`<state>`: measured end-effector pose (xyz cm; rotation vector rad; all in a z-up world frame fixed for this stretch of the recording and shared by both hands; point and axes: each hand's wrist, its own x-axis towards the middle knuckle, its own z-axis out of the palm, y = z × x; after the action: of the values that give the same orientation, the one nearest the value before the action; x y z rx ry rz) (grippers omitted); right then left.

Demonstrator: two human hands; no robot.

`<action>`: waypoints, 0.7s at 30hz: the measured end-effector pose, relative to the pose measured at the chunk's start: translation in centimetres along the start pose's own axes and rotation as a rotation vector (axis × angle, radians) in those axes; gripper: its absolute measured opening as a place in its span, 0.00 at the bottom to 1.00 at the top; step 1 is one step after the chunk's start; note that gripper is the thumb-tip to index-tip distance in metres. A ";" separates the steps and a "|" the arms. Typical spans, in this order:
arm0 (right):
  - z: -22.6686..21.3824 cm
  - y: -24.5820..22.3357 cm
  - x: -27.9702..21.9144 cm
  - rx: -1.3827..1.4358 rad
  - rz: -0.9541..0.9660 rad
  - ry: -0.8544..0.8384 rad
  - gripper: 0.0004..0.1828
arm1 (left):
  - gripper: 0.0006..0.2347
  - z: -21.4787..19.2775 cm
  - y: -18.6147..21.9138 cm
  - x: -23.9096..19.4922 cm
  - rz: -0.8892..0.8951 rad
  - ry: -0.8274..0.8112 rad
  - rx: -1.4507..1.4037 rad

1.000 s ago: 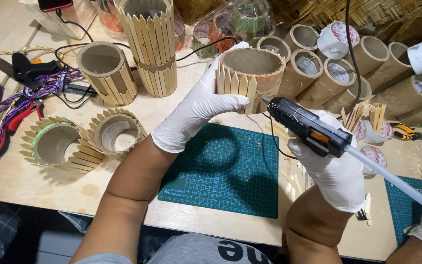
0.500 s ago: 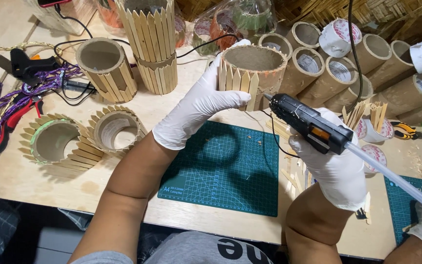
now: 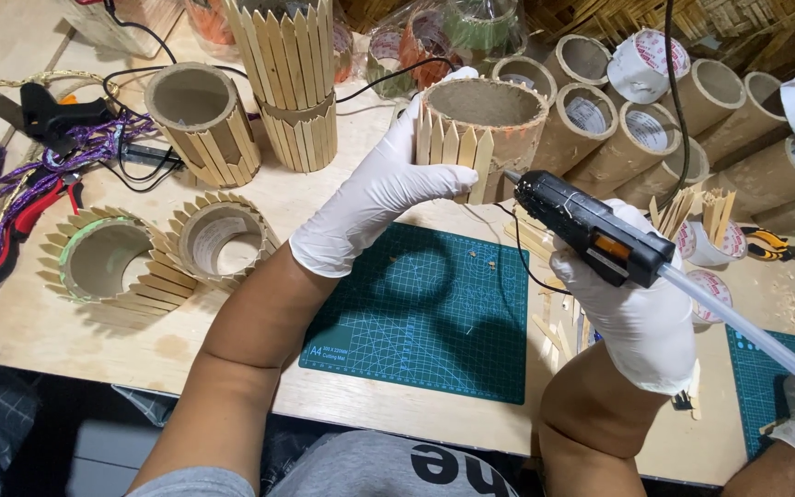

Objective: Gluing small wooden sticks onto a cardboard tube using a hot glue gun to create a decorative object.

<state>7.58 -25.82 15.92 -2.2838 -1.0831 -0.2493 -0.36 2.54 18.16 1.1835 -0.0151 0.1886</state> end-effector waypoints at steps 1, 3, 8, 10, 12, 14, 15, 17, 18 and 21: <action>0.0 0.1 0.0 0.000 0.001 0.000 0.15 | 0.41 -0.1 -0.1 0.1 -0.001 0.000 0.000; 0.1 0.3 0.0 -0.129 -0.030 0.012 0.17 | 0.40 -0.2 -0.3 0.2 0.009 -0.019 -0.006; -0.3 -0.6 0.1 -0.034 0.006 0.001 0.15 | 0.41 -0.2 -0.7 0.4 -0.003 -0.007 -0.028; -0.2 -0.7 0.2 -0.061 0.019 0.016 0.15 | 0.41 -0.2 -0.5 0.3 -0.013 0.000 -0.021; -0.1 -0.4 0.0 -0.175 -0.074 0.049 0.15 | 0.42 -0.2 -0.5 0.4 -0.030 0.028 0.003; -0.3 -0.6 0.1 -0.089 -0.030 0.023 0.15 | 0.42 -0.2 -0.4 0.2 -0.023 0.019 0.001; -0.3 -0.7 0.1 -0.004 0.014 -0.003 0.14 | 0.42 -0.2 -0.3 0.2 -0.015 0.011 -0.001; -0.3 -1.1 0.3 0.007 0.034 0.007 0.13 | 0.42 -0.2 -0.3 0.3 -0.016 0.006 -0.009; -0.3 -1.3 0.3 0.017 0.054 0.018 0.11 | 0.42 -0.2 -0.3 0.3 -0.017 0.001 -0.017; 0.0 -0.8 0.3 -0.014 0.036 0.015 0.09 | 0.41 -0.3 -0.7 0.4 0.022 -0.028 -0.020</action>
<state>7.20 -25.22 16.42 -2.3080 -1.0354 -0.2602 0.07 2.66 17.44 1.1669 -0.0548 0.1908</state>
